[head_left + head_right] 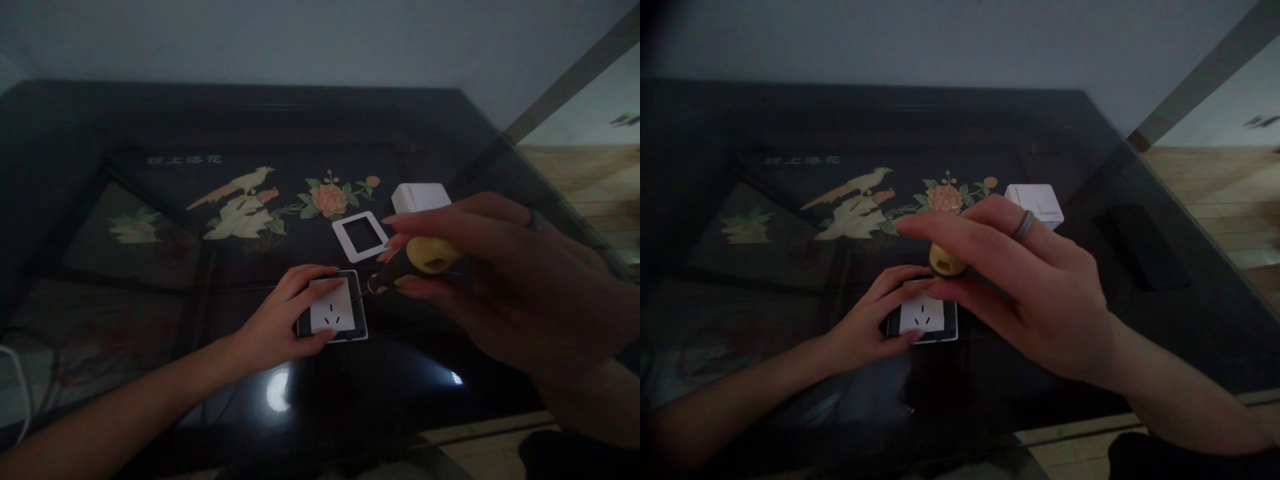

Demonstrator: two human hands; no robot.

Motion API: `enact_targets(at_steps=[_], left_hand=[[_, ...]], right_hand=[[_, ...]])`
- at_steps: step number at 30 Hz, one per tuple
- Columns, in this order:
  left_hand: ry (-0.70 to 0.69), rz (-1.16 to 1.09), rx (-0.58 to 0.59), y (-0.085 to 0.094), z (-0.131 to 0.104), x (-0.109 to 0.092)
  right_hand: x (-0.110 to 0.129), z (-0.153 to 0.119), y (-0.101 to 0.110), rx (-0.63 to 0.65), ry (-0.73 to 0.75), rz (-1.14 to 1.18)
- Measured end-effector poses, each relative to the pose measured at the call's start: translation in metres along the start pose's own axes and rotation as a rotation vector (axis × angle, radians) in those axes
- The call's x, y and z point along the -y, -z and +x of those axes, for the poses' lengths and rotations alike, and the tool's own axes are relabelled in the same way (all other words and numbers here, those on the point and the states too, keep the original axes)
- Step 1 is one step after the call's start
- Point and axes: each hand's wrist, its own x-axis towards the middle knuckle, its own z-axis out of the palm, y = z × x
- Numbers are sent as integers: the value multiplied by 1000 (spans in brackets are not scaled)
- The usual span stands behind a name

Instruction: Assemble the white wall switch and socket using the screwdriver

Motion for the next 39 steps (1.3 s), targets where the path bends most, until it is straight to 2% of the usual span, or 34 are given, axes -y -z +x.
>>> enact_targets(at_steps=[6, 10, 16, 19, 23, 25, 30, 33, 35, 39], left_hand=[[6, 13, 2, 0, 0, 0], [6, 19, 11, 0, 0, 0], [9, -71, 12, 3, -1, 1], [78, -208, -84, 5, 0, 1], [291, -362, -231, 6, 2, 3], [335, -380, -217, 5, 2, 4], [341, -364, -136, 3, 4, 1], [319, -346, -140, 4, 4, 1], [310, -343, -147, 4, 4, 2], [307, -345, -143, 4, 5, 2]], right_hand=[[-1, -3, -2, -39, 0, -47], [-1, -4, -7, -117, -4, -23], [-5, -4, -11, -124, 40, 60], [-3, -7, -11, -88, -8, 191], [3, -11, -10, -32, -135, 267], [5, -13, -9, -27, -149, 242], [2, -14, -4, -37, -192, 278], [-1, -12, 0, -35, -148, 313], [-1, -10, 1, -97, -118, 302], [1, -9, -1, -211, -152, 257]])
